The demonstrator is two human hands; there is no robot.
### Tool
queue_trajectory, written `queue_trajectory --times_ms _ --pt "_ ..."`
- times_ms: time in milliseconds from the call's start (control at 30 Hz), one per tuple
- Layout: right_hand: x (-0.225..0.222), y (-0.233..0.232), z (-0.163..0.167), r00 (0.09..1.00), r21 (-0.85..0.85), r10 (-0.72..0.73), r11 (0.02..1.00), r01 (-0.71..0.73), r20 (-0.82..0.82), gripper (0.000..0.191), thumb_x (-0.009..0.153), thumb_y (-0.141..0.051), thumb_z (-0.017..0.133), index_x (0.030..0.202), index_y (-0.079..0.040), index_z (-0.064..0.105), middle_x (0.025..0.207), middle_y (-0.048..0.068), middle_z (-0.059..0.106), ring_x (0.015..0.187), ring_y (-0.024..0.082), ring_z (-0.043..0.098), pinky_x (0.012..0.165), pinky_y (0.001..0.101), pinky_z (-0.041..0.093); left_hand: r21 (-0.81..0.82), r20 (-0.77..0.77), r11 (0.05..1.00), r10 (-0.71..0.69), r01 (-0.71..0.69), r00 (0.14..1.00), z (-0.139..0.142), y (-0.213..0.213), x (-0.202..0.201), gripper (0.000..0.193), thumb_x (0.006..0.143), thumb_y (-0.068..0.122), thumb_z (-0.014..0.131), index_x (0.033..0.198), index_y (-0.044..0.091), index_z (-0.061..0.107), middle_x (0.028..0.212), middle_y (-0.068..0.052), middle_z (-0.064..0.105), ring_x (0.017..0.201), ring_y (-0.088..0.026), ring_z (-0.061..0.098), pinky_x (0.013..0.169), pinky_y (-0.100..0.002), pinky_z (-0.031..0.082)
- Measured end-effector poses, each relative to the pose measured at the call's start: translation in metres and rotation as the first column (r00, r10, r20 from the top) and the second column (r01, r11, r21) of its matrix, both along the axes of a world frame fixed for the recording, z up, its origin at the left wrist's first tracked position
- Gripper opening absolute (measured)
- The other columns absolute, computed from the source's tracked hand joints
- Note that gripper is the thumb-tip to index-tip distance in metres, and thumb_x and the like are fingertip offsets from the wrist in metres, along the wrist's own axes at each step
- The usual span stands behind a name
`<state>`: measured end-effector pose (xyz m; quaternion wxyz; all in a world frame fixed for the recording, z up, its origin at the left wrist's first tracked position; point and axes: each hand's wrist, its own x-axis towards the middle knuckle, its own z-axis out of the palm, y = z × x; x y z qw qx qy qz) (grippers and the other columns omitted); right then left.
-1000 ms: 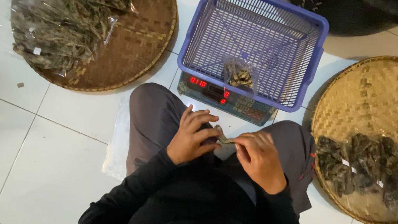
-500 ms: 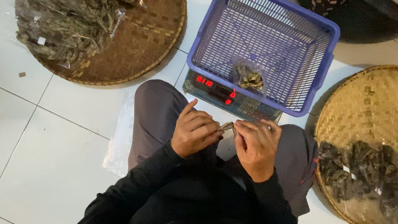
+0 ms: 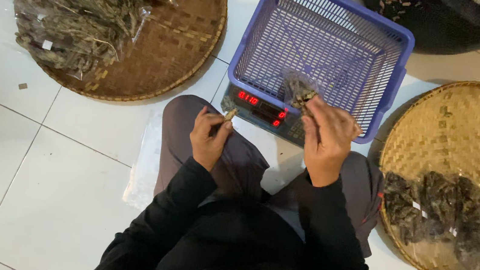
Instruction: The person sits on the floor among round bamboo trays of dried seahorses in plastic bags. They pick up individual bags, place each on a digital scale to weigh it, then set the weighed bag into a blue plastic basket, repeating this for bag after bag.
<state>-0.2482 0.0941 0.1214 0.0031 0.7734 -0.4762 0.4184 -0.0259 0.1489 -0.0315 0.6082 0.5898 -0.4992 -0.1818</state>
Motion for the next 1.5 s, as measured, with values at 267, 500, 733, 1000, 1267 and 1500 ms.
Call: queue_trajectory --times_ms 267,500,733,1000,1267,1500 --pt "-0.026 0.018 -0.009 0.972 -0.017 -0.158 0.986 0.163 0.175 0.019 0.104 0.005 0.066 0.120 -0.004 0.069 0.116 0.010 0.072 0.111 0.031 0.064 0.103 0.0413 0.049 -0.071 0.370 0.977 -0.161 0.200 0.915 -0.012 0.000 -0.002 0.019 0.083 0.016 0.086 0.092 0.012 0.070 0.093 -0.003 0.071 0.098 -0.025 0.069 0.112 -0.053 0.043" --pt "-0.025 0.064 -0.040 0.985 0.352 0.175 0.921 -0.167 0.009 0.029 0.090 -0.013 0.075 0.119 -0.008 0.070 0.113 0.012 0.070 0.104 0.032 0.064 0.092 0.0445 0.049 -0.151 0.577 0.796 -0.410 0.586 0.707 0.008 0.003 -0.021 0.022 0.085 0.019 0.088 0.099 0.012 0.072 0.098 -0.002 0.070 0.100 -0.021 0.069 0.112 -0.050 0.046" --pt "-0.044 0.079 -0.055 0.964 0.622 0.233 0.738 -0.263 0.131 0.027 0.091 -0.020 0.075 0.115 -0.008 0.069 0.106 0.009 0.073 0.093 0.028 0.072 0.078 0.0371 0.057 -0.161 0.548 0.746 -0.477 0.647 0.687 0.021 0.014 -0.033 0.023 0.084 0.017 0.087 0.099 0.011 0.072 0.099 -0.003 0.070 0.098 -0.021 0.069 0.110 -0.050 0.049" --pt "-0.059 0.075 -0.009 0.976 0.613 0.026 0.775 -0.157 0.218 0.029 0.090 -0.013 0.077 0.117 -0.009 0.067 0.104 0.009 0.072 0.093 0.026 0.072 0.083 0.0360 0.056 -0.139 0.490 0.740 -0.526 0.658 0.695 0.017 0.020 -0.048 0.023 0.085 0.017 0.087 0.099 0.008 0.071 0.096 -0.006 0.069 0.095 -0.023 0.068 0.108 -0.051 0.050" --pt "-0.047 -0.002 0.019 0.907 0.108 0.200 0.979 -0.172 -0.371 0.037 0.082 -0.010 0.080 0.119 -0.011 0.075 0.129 0.017 0.063 0.110 0.036 0.064 0.093 0.0437 0.051 -0.022 0.475 0.785 -0.537 0.620 0.697 -0.002 0.015 -0.056 0.017 0.088 0.019 0.082 0.093 0.009 0.070 0.089 -0.004 0.070 0.091 -0.023 0.068 0.107 -0.050 0.050" --pt "-0.039 -0.031 -0.008 0.947 0.031 0.139 0.990 -0.135 -0.291 0.008 0.099 -0.010 0.073 0.106 -0.006 0.072 0.115 0.008 0.073 0.101 0.029 0.071 0.086 0.0398 0.056 0.045 0.420 0.810 -0.546 0.585 0.725 -0.011 0.020 -0.052 0.015 0.089 0.018 0.080 0.093 0.007 0.070 0.086 -0.007 0.068 0.088 -0.027 0.067 0.103 -0.050 0.052"
